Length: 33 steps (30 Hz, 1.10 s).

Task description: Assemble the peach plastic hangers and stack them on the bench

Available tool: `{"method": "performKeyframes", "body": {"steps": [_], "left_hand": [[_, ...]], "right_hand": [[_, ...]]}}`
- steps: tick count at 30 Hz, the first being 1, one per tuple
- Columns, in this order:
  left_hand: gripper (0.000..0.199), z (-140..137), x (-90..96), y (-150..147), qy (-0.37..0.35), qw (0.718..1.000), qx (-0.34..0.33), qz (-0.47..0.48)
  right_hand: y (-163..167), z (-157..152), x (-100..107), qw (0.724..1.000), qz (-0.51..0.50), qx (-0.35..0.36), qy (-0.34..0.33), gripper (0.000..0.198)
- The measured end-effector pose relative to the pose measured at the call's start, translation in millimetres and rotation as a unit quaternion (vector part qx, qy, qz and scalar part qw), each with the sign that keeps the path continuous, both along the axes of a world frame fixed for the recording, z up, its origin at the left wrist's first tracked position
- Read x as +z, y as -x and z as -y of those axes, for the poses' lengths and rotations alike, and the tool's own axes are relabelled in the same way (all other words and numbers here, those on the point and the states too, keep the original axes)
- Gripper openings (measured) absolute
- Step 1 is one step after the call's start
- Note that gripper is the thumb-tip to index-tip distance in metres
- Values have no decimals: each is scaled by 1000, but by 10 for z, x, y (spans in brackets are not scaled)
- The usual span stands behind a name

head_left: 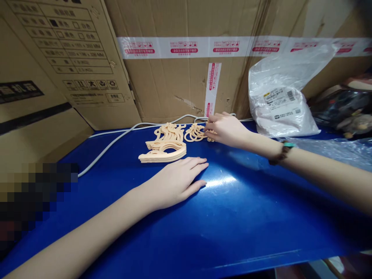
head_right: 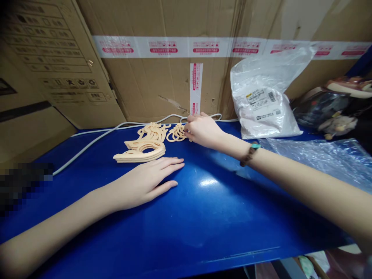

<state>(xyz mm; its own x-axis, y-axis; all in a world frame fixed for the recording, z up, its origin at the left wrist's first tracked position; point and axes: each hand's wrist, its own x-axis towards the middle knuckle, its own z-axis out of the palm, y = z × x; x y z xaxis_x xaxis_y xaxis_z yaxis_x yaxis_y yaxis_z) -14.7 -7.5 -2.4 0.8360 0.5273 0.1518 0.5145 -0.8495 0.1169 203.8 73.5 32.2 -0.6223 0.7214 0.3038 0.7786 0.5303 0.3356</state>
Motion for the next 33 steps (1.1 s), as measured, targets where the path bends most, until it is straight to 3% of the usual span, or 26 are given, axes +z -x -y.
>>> {"method": "performKeyframes", "body": {"steps": [8,22,33], "left_hand": [[49,10,4,14,1,1000,-3,-3],[49,25,1,22,4,1000,-1,-2],[47,15,-3,15,-1,1000,-6,14]], "right_hand": [[294,-240,-54,997,-1,-68,26,32],[379,-381,-70,977,-68,-182,85,40],[394,-390,-36,975,-90,-182,85,36]]}}
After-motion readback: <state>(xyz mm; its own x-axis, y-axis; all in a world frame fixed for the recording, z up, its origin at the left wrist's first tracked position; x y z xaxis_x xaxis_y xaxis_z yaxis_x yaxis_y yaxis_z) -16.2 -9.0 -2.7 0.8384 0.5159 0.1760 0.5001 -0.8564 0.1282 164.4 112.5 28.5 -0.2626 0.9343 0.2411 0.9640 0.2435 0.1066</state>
